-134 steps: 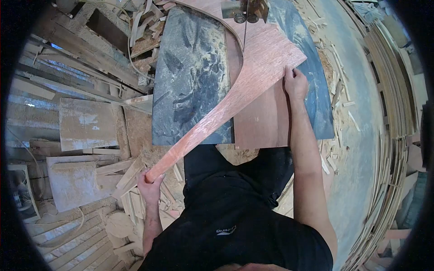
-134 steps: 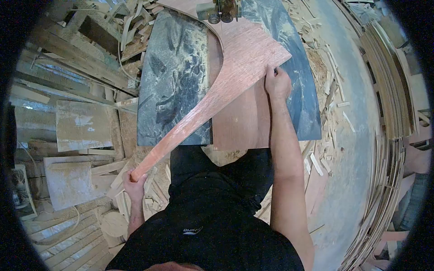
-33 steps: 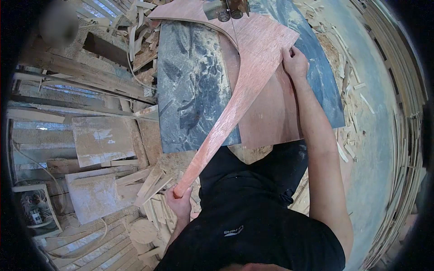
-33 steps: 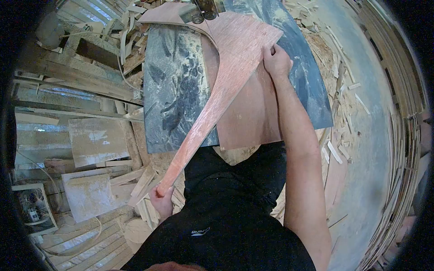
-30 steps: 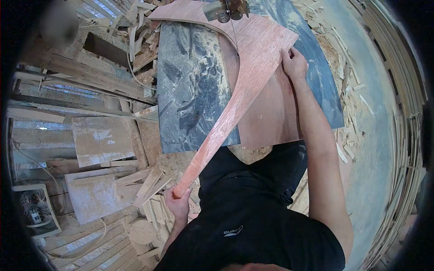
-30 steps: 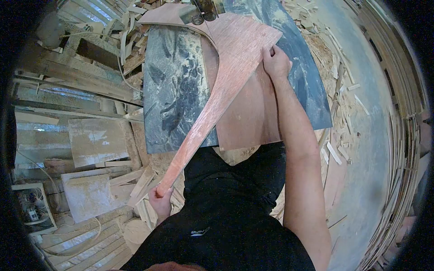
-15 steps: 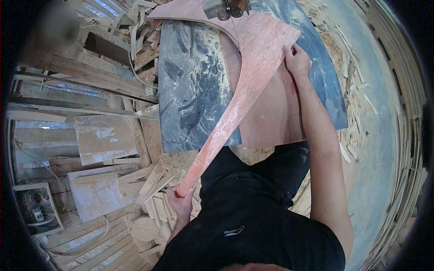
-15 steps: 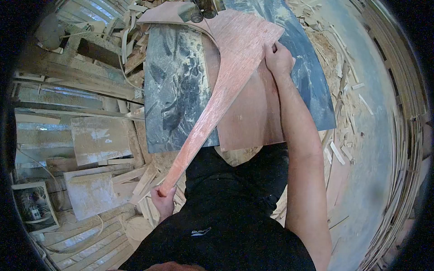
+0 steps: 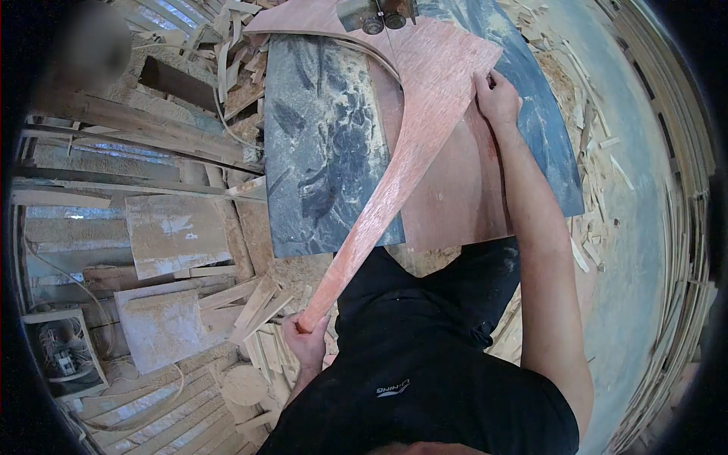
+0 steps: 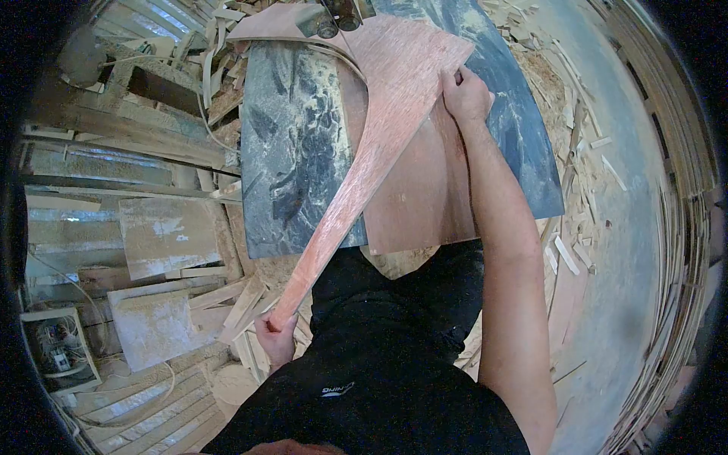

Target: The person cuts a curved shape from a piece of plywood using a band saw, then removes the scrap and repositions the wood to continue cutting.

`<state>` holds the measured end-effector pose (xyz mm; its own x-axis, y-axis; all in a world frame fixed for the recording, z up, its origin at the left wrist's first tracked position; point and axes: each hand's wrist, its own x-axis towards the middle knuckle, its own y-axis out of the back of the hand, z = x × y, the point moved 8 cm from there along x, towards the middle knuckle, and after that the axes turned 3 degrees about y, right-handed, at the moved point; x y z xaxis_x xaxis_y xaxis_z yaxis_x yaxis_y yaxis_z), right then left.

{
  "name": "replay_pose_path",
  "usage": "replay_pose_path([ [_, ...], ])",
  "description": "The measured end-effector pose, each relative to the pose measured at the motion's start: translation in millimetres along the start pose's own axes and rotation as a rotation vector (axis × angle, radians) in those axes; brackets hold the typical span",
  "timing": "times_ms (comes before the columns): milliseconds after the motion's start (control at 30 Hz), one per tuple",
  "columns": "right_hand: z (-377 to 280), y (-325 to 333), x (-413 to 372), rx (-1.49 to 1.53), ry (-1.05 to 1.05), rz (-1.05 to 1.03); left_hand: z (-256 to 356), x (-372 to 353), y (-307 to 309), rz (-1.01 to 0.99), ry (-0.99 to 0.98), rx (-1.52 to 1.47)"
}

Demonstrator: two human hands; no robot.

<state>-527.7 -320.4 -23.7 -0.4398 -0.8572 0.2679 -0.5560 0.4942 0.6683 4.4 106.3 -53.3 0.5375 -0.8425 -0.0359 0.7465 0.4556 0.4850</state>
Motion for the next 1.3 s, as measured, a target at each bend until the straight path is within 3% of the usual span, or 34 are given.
replay_pose_path([
  [333, -3, 1, 0, 0.023, 0.044, 0.018, -2, 4, 5, -0.034, 0.044, 0.081],
  [433, 4, 0, 0, 0.027, 0.044, -0.013, -8, 8, 8, -0.031, -0.047, 0.149],
  [833, 2, 1, -2, 0.064, 0.055, -0.001, -5, 14, 9, 0.007, 0.017, 0.078],
  [1300, -1, 2, -1, 0.005, 0.088, 0.036, -10, 18, 9, 0.017, -0.054, 0.071],
])
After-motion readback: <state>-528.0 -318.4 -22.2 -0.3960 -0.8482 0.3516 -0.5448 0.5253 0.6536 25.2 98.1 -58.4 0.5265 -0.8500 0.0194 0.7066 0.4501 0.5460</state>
